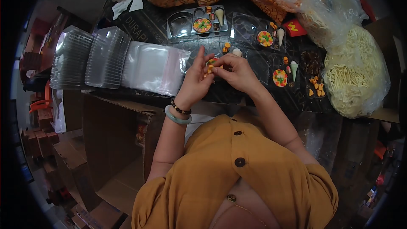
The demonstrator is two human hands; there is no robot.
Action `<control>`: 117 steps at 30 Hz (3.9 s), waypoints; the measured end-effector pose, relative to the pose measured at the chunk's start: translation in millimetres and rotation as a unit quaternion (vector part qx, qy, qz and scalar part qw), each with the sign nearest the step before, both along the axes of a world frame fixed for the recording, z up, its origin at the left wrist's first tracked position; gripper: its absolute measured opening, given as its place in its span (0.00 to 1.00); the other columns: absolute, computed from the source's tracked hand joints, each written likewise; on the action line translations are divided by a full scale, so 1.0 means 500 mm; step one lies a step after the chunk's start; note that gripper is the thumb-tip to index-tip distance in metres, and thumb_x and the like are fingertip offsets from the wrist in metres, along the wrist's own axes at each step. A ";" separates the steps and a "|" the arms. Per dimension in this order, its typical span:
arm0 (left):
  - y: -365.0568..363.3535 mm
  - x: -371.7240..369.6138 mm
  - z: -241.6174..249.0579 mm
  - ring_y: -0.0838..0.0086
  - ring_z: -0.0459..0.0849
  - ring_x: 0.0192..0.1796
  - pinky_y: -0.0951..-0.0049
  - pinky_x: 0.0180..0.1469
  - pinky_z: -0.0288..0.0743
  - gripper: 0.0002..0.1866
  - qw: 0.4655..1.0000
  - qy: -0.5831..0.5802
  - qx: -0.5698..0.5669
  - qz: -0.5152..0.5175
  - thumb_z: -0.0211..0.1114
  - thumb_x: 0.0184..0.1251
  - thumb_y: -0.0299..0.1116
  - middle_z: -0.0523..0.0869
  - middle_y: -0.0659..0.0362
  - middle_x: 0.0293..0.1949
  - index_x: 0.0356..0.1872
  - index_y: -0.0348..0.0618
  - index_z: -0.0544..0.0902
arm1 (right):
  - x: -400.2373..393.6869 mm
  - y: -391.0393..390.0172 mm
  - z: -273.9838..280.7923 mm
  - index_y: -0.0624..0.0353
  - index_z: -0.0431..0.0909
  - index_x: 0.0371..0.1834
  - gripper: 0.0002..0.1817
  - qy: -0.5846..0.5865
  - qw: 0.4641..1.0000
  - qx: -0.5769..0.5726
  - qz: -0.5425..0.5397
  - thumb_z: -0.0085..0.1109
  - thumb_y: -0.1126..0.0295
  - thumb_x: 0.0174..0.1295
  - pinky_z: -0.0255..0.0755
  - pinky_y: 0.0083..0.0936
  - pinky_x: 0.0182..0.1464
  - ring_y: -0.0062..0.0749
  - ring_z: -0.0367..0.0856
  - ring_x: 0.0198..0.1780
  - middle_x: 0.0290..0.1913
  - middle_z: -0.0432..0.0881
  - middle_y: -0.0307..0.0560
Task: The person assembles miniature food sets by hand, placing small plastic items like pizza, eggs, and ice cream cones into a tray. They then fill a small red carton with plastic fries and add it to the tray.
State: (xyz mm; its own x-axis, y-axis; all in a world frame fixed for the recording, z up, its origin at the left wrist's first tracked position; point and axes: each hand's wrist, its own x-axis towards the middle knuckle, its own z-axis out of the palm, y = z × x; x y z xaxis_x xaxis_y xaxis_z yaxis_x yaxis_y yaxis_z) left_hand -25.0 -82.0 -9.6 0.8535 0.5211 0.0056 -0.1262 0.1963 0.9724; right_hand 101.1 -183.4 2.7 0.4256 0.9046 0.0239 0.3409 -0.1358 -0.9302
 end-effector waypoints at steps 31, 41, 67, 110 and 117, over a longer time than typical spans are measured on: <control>0.019 0.000 -0.008 0.61 0.79 0.33 0.67 0.34 0.72 0.07 0.859 0.181 0.469 0.093 0.66 0.54 0.27 0.77 0.54 0.32 0.34 0.41 0.84 | -0.019 -0.023 -0.015 0.53 0.81 0.38 0.14 -0.389 0.918 0.011 -0.083 0.66 0.66 0.47 0.65 0.34 0.39 0.36 0.76 0.37 0.32 0.75 0.42; 0.011 -0.001 0.004 0.59 0.79 0.34 0.66 0.35 0.72 0.07 0.832 0.214 0.506 0.077 0.65 0.55 0.29 0.77 0.52 0.32 0.34 0.41 0.85 | -0.016 -0.007 -0.003 0.50 0.80 0.45 0.16 -0.411 0.910 -0.044 -0.028 0.64 0.67 0.51 0.63 0.33 0.40 0.34 0.74 0.39 0.33 0.74 0.41; 0.145 0.064 0.026 0.75 0.79 0.49 0.76 0.47 0.75 0.17 0.974 0.107 0.191 0.060 0.69 0.54 0.26 0.80 0.59 0.46 0.46 0.38 0.79 | 0.009 0.004 0.012 0.63 0.75 0.35 0.05 0.170 0.977 0.080 -0.101 0.59 0.73 0.60 0.69 0.13 0.34 0.13 0.75 0.32 0.30 0.79 0.36; 0.148 0.064 0.054 0.59 0.80 0.48 0.69 0.50 0.73 0.15 0.909 0.069 0.362 0.193 0.67 0.55 0.28 0.81 0.49 0.45 0.44 0.36 0.80 | 0.175 0.192 0.228 0.65 0.78 0.41 0.07 -0.046 0.914 0.378 -0.137 0.55 0.78 0.60 0.72 0.15 0.36 0.16 0.77 0.34 0.36 0.81 0.40; 0.082 0.027 0.049 0.57 0.80 0.49 0.68 0.51 0.73 0.17 0.922 0.070 0.352 0.148 0.65 0.55 0.25 0.80 0.47 0.47 0.47 0.34 0.78 | 0.253 0.436 0.320 0.63 0.80 0.38 0.07 -0.337 0.832 0.417 -0.143 0.57 0.75 0.57 0.73 0.25 0.43 0.39 0.81 0.41 0.38 0.81 0.50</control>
State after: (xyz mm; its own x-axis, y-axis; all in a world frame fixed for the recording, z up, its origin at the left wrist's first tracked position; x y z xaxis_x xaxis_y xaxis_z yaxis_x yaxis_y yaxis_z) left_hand -11.3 -41.3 15.0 0.6932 0.6396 0.3324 0.0629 -0.5131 0.8560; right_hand 227.4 34.3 162.6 0.2558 0.3173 0.9131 0.8878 0.2967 -0.3519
